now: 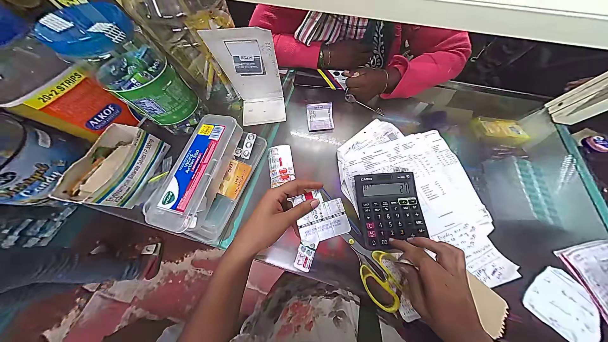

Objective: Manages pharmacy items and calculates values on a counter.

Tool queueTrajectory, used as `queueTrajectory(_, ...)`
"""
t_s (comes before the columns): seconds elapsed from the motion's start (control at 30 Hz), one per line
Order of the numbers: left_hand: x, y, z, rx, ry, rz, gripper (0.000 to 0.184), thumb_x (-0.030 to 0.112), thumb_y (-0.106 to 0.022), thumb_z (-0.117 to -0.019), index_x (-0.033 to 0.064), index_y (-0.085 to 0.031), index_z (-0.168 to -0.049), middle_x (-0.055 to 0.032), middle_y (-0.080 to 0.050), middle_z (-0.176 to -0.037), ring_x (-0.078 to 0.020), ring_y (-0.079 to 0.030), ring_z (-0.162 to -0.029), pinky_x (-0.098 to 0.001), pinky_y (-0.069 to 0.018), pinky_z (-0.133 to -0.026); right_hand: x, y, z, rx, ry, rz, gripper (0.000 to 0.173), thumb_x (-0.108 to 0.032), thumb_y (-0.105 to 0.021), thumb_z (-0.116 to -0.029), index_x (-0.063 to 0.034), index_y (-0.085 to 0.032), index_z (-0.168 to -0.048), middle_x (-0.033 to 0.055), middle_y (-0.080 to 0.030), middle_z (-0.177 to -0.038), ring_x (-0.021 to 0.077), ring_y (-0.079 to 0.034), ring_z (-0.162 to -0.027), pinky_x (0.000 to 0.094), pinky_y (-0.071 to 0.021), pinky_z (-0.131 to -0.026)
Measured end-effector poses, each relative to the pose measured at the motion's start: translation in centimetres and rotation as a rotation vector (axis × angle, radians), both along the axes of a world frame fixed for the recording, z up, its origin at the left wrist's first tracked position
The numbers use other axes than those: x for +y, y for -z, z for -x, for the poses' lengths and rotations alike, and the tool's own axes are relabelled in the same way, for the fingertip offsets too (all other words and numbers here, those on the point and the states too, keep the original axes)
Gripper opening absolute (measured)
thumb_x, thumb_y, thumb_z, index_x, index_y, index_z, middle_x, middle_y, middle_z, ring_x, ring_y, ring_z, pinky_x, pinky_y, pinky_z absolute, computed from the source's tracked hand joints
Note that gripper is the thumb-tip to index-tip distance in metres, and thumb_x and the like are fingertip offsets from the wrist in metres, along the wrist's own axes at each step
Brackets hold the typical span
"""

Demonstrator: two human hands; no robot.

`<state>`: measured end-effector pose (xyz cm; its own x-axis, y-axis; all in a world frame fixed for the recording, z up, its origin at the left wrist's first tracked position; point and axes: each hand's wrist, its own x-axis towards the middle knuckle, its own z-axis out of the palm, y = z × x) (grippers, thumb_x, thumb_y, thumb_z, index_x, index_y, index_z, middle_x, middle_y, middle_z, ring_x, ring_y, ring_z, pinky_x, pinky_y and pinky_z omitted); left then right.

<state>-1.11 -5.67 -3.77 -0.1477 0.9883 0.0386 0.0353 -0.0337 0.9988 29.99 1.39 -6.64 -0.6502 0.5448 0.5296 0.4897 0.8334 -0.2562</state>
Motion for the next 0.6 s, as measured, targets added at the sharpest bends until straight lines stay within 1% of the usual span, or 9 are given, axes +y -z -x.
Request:
queueTrajectory(0.1, 0.0, -0.1, 0.1, -0.019, 0.002, 0.01, 0.031, 0.009, -0.063, -0.0992, 0.0054, -0.063, -0.13, 0.0001, -0.073, -0.108, -0.0041, -0.071, -0.079, -0.0187, -0.06, -0.063, -0.1, 0.5, -0.6, -0.024, -0.019, -0.002, 0.029, -0.035, -0.036, -0.1104, -0.0158, -0.056, -0.104, 0.0006, -0.072, -0.103, 0.0191, -0.06, -0.107, 0.0352, -0.0381, -0.098)
queueTrajectory(0.2, 0.2, -0.2, 0.0, -0.02, 0.014, 0.007, 0.032, 0.009, -0.062, -0.0996, 0.005, -0.062, -0.132, -0.0004, -0.073, -0.109, -0.0035, -0.071, -0.08, -0.0183, -0.0597, -0.063, 0.4, 0.5, -0.3, 0.006, 0.012, -0.005, 0.03, -0.037, -0.035, -0.111, -0.0161, -0.056, -0.106, 0.0003, -0.072, -0.108, 0.0196, -0.059, -0.11, 0.0352, -0.0372, -0.098)
queueTrajectory(0.27, 0.3, -0.3, -0.1, -0.024, 0.016, 0.007, 0.033, 0.009, -0.063, -0.0996, 0.0054, -0.062, -0.132, -0.0002, -0.073, -0.106, -0.0037, -0.071, -0.077, -0.0183, -0.0593, -0.06, 1.0, 0.5, 0.2, -0.004, 0.036, -0.017, 0.03, -0.037, -0.035, -0.1109, -0.0158, -0.055, -0.104, 0.0015, -0.072, -0.11, 0.0221, -0.059, -0.11, 0.0373, -0.0368, -0.096)
queueTrajectory(0.3, 0.3, -0.4, -0.2, -0.028, 0.017, 0.011, 0.033, 0.009, -0.063, -0.0995, 0.0057, -0.062, -0.132, 0.0, -0.073, -0.106, -0.0039, -0.071, -0.076, -0.0184, -0.0592, -0.059, 1.1, 0.6, 0.5, -0.012, 0.036, -0.031, 0.03, -0.036, -0.036, -0.1106, -0.0157, -0.056, -0.102, 0.0018, -0.073, -0.108, 0.0228, -0.06, -0.109, 0.0379, -0.0382, -0.095)
queueTrajectory(0.4, 0.4, -0.6, -0.3, -0.033, 0.016, 0.024, 0.033, 0.008, -0.063, -0.0992, 0.006, -0.062, -0.132, -0.0002, -0.073, -0.107, -0.0046, -0.072, -0.078, -0.0194, -0.06, -0.061, 0.2, 0.4, 1.0, -0.007, -0.023, -0.037, 0.026, -0.037, -0.037, -0.1105, -0.019, -0.054, -0.101, -0.0011, -0.07, -0.106, 0.0195, -0.058, -0.107, 0.0367, -0.0356, -0.095)
queueTrajectory(0.43, 0.4, -0.5, -0.4, -0.031, 0.017, 0.028, 0.032, 0.008, -0.063, -0.0993, 0.0061, -0.062, -0.131, 0.0, -0.073, -0.107, -0.0045, -0.072, -0.077, -0.0192, -0.0601, -0.06, -0.3, 0.5, 1.2, -0.013, -0.046, -0.041, 0.025, -0.036, -0.04, -0.11, -0.0196, -0.055, -0.1, -0.002, -0.07, -0.106, 0.0183, -0.058, -0.107, 0.0364, -0.0361, -0.095)
queueTrajectory(0.5, 0.5, -0.5, -0.5, -0.018, 0.021, 0.036, 0.032, 0.01, -0.063, -0.0996, 0.0065, -0.062, -0.131, 0.0004, -0.073, -0.107, -0.0036, -0.071, -0.075, -0.0186, -0.059, -0.059, -0.9, 0.8, 1.4, -0.07, -0.085, -0.067, 0.021, -0.032, -0.045, -0.1083, -0.0184, -0.058, -0.098, -0.0008, -0.072, -0.106, 0.0199, -0.061, -0.107, 0.0381, -0.0383, -0.096)
queueTrajectory(0.53, 0.5, -0.6, -0.5, -0.01, 0.028, 0.043, 0.031, 0.01, -0.063, -0.1, 0.0066, -0.062, -0.131, 0.0001, -0.073, -0.108, -0.0032, -0.071, -0.073, -0.0185, -0.0588, -0.057, -1.1, 0.7, 1.4, -0.097, -0.09, -0.064, 0.02, -0.031, -0.045, -0.1079, -0.0186, -0.058, -0.099, -0.0009, -0.072, -0.107, 0.02, -0.061, -0.108, 0.0387, -0.0386, -0.097)
queueTrajectory(0.6, 0.6, -0.8, -0.7, 0.01, 0.039, 0.035, 0.031, 0.011, -0.063, -0.1002, 0.0058, -0.062, -0.131, -0.0001, -0.072, -0.11, -0.002, -0.07, -0.072, -0.0182, -0.0577, -0.055, -1.1, 0.0, 1.2, -0.078, -0.083, -0.012, 0.024, -0.034, -0.042, -0.1093, -0.0186, -0.058, -0.101, -0.0015, -0.072, -0.106, 0.019, -0.06, -0.109, 0.0379, -0.0359, -0.1)
